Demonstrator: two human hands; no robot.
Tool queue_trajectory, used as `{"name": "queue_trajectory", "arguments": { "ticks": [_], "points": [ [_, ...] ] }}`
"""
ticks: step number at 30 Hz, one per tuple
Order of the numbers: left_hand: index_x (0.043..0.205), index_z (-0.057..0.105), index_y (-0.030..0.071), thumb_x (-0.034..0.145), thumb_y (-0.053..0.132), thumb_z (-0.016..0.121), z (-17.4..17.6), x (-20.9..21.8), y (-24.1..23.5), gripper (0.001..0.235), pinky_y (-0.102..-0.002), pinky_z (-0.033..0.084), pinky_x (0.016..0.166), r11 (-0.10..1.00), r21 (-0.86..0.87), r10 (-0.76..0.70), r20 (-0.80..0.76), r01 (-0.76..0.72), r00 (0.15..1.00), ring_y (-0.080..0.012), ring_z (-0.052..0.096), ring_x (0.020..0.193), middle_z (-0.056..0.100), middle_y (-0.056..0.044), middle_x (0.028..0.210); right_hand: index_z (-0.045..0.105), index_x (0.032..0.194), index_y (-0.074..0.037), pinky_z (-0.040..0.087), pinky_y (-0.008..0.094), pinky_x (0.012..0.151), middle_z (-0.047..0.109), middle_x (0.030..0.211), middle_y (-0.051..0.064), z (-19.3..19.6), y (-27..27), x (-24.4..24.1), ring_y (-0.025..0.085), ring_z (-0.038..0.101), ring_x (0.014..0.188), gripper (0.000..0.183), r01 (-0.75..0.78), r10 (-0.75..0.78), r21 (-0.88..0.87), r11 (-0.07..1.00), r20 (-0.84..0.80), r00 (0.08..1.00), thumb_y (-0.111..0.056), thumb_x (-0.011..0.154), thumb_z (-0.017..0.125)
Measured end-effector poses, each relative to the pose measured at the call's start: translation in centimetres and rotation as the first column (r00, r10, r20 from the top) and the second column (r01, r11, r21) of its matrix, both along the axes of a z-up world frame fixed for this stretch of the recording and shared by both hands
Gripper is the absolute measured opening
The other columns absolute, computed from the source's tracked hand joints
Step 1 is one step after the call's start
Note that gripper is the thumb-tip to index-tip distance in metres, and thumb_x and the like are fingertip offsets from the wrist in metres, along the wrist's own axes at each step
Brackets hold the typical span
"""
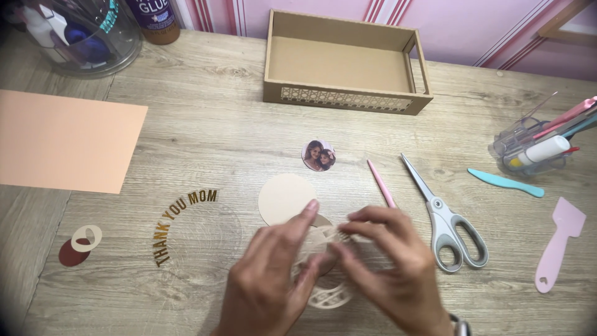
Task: Assembling a decorative paper craft using glue and paper cutouts
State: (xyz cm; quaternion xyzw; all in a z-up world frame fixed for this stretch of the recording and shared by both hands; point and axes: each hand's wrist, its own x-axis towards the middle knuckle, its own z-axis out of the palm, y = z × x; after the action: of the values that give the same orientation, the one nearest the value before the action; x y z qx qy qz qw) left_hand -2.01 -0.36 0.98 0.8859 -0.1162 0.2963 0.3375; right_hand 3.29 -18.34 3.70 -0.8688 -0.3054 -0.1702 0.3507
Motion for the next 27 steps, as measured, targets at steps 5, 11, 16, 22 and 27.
{"name": "queue_trajectory", "arguments": {
  "ticks": [5, 11, 16, 22, 27],
  "points": [
    [0.096, 0.077, 0.011, 0.079, 0.021, 0.087, 0.2, -1.8, 2.7, 0.023, -0.024, 0.068, 0.081, 0.987, -0.150, 0.071, 0.059, -0.062, 0.996, -0.0144, 0.082, 0.092, 0.081, -0.005, 0.103, 0.074, 0.102, -0.002, 0.056, 0.029, 0.097, 0.070, 0.108, 0.012, 0.7, -3.8, 1.3, 0.020, 0.069, 0.103, 0.023, 0.203, -0.166, 0.203, 0.958, -0.185, 0.969, -0.003, 0.080, 0.081],
    [0.117, 0.074, 0.005, 0.099, 0.028, 0.073, -7.3, -4.0, 1.8, 0.030, -0.044, 0.056, 0.102, 0.941, 0.281, -0.205, 0.033, 0.188, 0.978, -0.0279, 0.075, 0.110, 0.076, -0.014, 0.118, 0.071, 0.099, 0.006, 0.054, 0.027, 0.096, 0.066, 0.106, 0.017, -0.5, -5.4, 1.4, 0.022, 0.064, 0.108, 0.019, 0.345, -0.222, 0.308, 0.887, -0.370, 0.902, 0.008, 0.081, 0.077],
    [0.123, 0.071, 0.010, 0.108, 0.035, 0.065, -9.9, -5.1, -1.2, 0.030, -0.049, 0.056, 0.103, 0.900, 0.406, -0.247, 0.170, 0.160, 0.954, -0.0277, 0.072, 0.116, 0.077, -0.011, 0.120, 0.076, 0.092, 0.001, 0.060, 0.026, 0.085, 0.070, 0.102, 0.014, -1.9, -4.9, 0.6, 0.020, 0.070, 0.098, 0.017, 0.212, -0.110, 0.209, 0.954, -0.414, 0.904, -0.002, 0.077, 0.082],
    [0.113, 0.074, 0.013, 0.109, 0.041, 0.061, -8.0, -5.8, -1.0, 0.032, -0.036, 0.057, 0.102, 0.937, 0.327, -0.181, 0.151, 0.124, 0.972, -0.0190, 0.070, 0.115, 0.075, -0.004, 0.119, 0.083, 0.096, -0.008, 0.058, 0.021, 0.069, 0.069, 0.103, 0.005, -2.9, -3.4, -0.4, 0.012, 0.069, 0.089, 0.024, 0.165, -0.089, 0.090, 0.982, -0.551, 0.829, -0.015, 0.073, 0.088],
    [0.103, 0.071, 0.023, 0.108, 0.045, 0.055, -8.7, -6.0, -0.5, 0.028, -0.030, 0.058, 0.089, 0.929, 0.369, -0.072, 0.218, -0.014, 0.973, -0.0071, 0.070, 0.092, 0.075, 0.009, 0.103, 0.080, 0.098, -0.010, 0.059, 0.018, 0.069, 0.067, 0.102, 0.004, -3.3, -2.6, -0.3, 0.009, 0.069, 0.088, 0.023, 0.106, -0.098, 0.002, 0.994, -0.355, 0.929, -0.019, 0.077, 0.085]
  ]
}}
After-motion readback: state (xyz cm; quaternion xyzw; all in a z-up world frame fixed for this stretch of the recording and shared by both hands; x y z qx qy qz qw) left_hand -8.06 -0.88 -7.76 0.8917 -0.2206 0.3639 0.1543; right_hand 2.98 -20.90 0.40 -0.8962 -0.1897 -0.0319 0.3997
